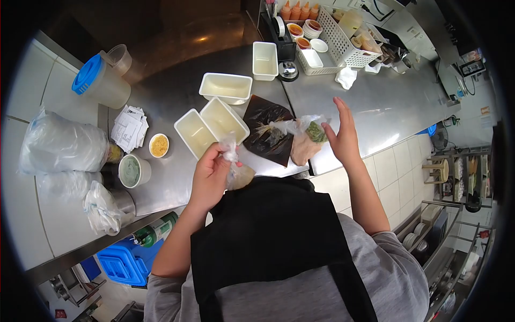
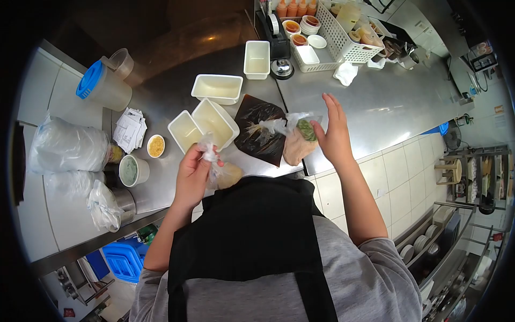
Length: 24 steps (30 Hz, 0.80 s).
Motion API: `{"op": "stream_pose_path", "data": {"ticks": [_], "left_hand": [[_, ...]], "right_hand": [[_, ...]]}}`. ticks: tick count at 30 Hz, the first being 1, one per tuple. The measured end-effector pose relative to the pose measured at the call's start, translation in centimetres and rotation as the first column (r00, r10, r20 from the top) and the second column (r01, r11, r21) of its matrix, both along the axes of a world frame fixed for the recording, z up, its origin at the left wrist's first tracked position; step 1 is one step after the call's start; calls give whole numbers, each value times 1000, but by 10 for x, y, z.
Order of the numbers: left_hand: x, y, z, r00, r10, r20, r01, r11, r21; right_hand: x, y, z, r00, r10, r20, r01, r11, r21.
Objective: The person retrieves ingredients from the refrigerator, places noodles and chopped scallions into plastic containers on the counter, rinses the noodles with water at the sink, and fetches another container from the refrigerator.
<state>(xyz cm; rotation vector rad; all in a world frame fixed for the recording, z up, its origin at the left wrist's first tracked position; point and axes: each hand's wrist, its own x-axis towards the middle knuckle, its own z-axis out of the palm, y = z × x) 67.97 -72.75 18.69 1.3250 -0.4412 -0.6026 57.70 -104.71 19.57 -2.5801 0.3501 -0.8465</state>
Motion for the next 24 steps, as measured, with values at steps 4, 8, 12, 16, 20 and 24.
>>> {"op": "stream_pose_path", "data": {"ticks": [4, 8, 12, 16, 20, 24], "left_hand": [[1, -10, 38, 910, 11, -414, -197, 892, -408], [-6, -31, 59, 832, -135, -539, -227, 803, -551], [-12, -32, 62, 998, 65, -12, -66, 972, -225], [8, -18, 48, 981, -20, 193, 8, 998, 60], [78, 8, 33, 981, 158, 112, -180, 955, 235], [139, 34, -7, 801, 24, 599, -366, 811, 457]], "right_hand": [[-6, 51, -15, 936, 339, 90, -333, 776, 536], [3, 121, -20, 722, 451, 525, -326, -447, 833], [9, 127, -21, 772, 464, 435, -232, -432, 872], [18, 133, -18, 851, 380, 363, -234, -345, 909], [50, 139, -16, 932, 265, 247, -231, -90, 969], [90, 143, -7, 934, 357, -10, -196, 536, 821]]}}
